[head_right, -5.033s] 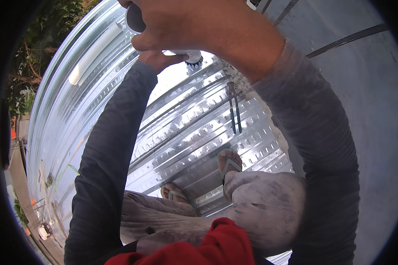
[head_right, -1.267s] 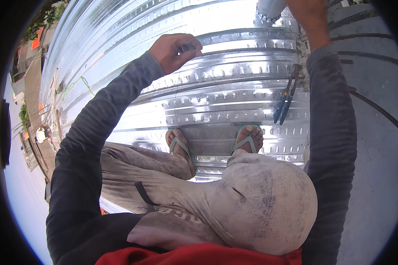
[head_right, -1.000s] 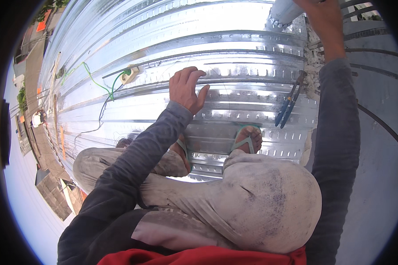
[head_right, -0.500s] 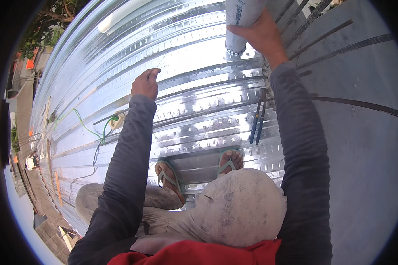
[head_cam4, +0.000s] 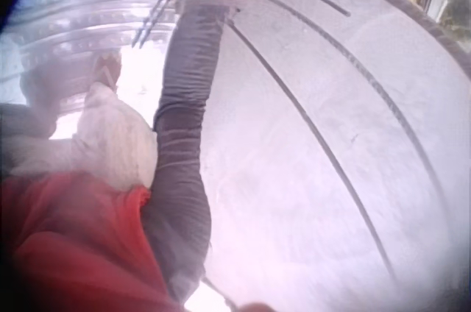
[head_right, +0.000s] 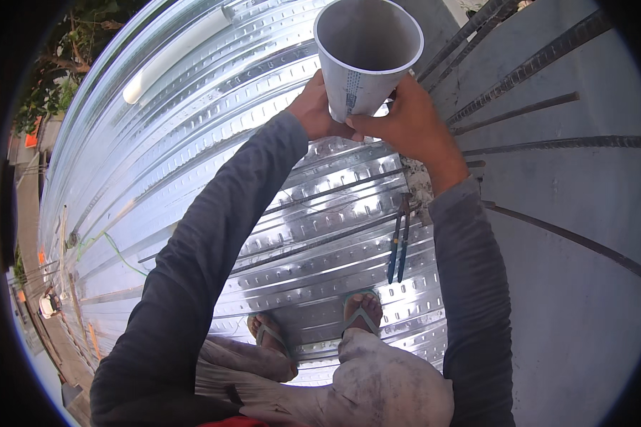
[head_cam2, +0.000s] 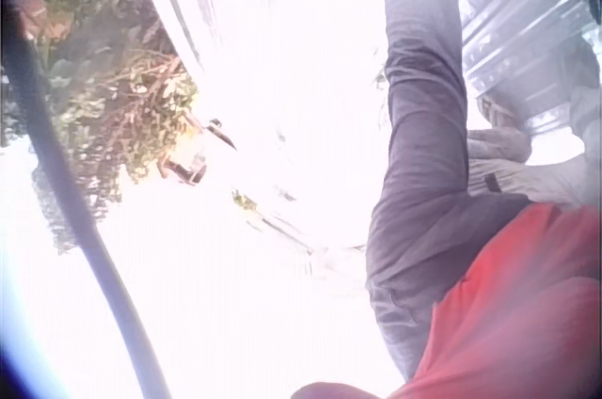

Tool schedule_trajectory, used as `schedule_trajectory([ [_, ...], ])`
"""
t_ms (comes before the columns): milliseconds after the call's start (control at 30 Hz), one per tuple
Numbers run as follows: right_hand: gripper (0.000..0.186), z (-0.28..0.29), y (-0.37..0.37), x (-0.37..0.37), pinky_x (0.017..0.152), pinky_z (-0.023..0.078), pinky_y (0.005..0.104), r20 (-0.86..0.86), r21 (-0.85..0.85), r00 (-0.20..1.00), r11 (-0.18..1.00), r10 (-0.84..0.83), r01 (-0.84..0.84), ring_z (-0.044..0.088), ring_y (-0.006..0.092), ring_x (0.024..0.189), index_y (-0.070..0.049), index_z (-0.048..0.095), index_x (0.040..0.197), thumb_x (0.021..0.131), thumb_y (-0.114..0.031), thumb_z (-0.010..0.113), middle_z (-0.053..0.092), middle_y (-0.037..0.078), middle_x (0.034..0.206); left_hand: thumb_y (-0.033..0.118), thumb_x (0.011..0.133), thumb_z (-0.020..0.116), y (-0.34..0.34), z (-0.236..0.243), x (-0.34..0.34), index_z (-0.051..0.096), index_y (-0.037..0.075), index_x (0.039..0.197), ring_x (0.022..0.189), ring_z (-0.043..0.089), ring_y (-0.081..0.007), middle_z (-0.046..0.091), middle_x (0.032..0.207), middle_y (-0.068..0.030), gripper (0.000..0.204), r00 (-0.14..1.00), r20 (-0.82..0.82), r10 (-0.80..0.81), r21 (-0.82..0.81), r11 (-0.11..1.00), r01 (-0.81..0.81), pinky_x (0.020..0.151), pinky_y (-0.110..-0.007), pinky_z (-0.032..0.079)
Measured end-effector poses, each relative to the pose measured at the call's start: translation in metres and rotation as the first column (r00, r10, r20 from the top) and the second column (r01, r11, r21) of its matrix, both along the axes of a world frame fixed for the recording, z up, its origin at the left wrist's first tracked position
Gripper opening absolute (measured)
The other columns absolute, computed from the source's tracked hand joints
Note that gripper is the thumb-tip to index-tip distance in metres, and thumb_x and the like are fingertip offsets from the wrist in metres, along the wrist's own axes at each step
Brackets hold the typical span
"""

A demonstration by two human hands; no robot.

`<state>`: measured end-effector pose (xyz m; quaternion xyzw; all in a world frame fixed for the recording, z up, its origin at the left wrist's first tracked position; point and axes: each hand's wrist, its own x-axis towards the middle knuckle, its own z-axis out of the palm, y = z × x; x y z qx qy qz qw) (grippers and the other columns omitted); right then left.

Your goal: The person uses an angle grinder to cut a piece of wire, then wraps wire around a PVC pipe to secure it to a metal roof structure using pliers.

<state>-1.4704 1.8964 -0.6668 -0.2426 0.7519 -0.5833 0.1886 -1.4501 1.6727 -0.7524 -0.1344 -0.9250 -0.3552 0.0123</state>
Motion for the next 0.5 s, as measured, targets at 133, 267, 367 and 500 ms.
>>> schedule_trajectory([
  [133, 0.045, -0.006, 0.01, -0.021, 0.107, 0.048, 0.0396, 0.132, -0.021, 0.984, 0.992, -0.12, 0.124, 0.063, 0.0266, 0.124, -0.001, 0.061, 0.135, 0.091, -0.008, 0.064, 0.068, 0.017, 0.129, 0.049, 0.061, 0.091, -0.003, 0.006, -0.01, 0.064, 0.008, 0.133, 0.124, 0.054, -0.0362, 0.054, 0.132, -0.0185, 0.087, 0.977, 0.194, -0.091, 0.079, 0.994, 0.076, 0.107, -0.043, 0.049],
  [267, 0.036, -0.055, -0.009, -0.066, 0.093, 0.056, 0.0447, -0.385, 0.549, 0.916, 0.825, 0.11, 0.132, 0.07, 0.0326, 0.108, -0.015, 0.07, 0.128, 0.095, -0.01, 0.058, 0.072, 0.019, 0.117, 0.039, 0.06, 0.093, 0.004, 0.009, -0.019, 0.068, 0.007, 0.128, 0.116, 0.064, -0.0351, 0.068, 0.123, -0.0186, 0.079, 0.973, 0.213, -0.091, 0.125, 0.99, 0.065, 0.104, -0.042, 0.052],
  [367, 0.029, -0.047, -0.025, -0.06, 0.086, 0.058, 0.0457, -0.458, 0.644, 0.87, 0.743, 0.184, 0.182, 0.072, 0.0334, 0.102, -0.016, 0.072, 0.119, 0.095, -0.015, 0.056, 0.074, 0.018, 0.109, 0.037, 0.062, 0.094, -0.017, 0.008, -0.012, 0.066, 0.005, 0.128, 0.114, 0.068, -0.0347, 0.071, 0.123, -0.0195, 0.079, 0.956, 0.287, -0.063, 0.136, 0.99, 0.024, 0.103, -0.041, 0.053],
  [500, 0.022, -0.073, -0.017, -0.055, 0.079, 0.058, 0.0471, -0.664, 0.611, 0.741, 0.644, 0.1, 0.46, 0.074, 0.0361, 0.092, -0.011, 0.07, 0.109, 0.092, -0.013, 0.057, 0.075, 0.018, 0.099, 0.034, 0.064, 0.095, -0.005, 0.001, -0.011, 0.065, 0.003, 0.128, 0.115, 0.068, -0.0336, 0.07, 0.125, -0.0197, 0.077, 0.957, 0.286, 0.04, 0.119, 0.99, -0.077, 0.104, -0.042, 0.052],
])
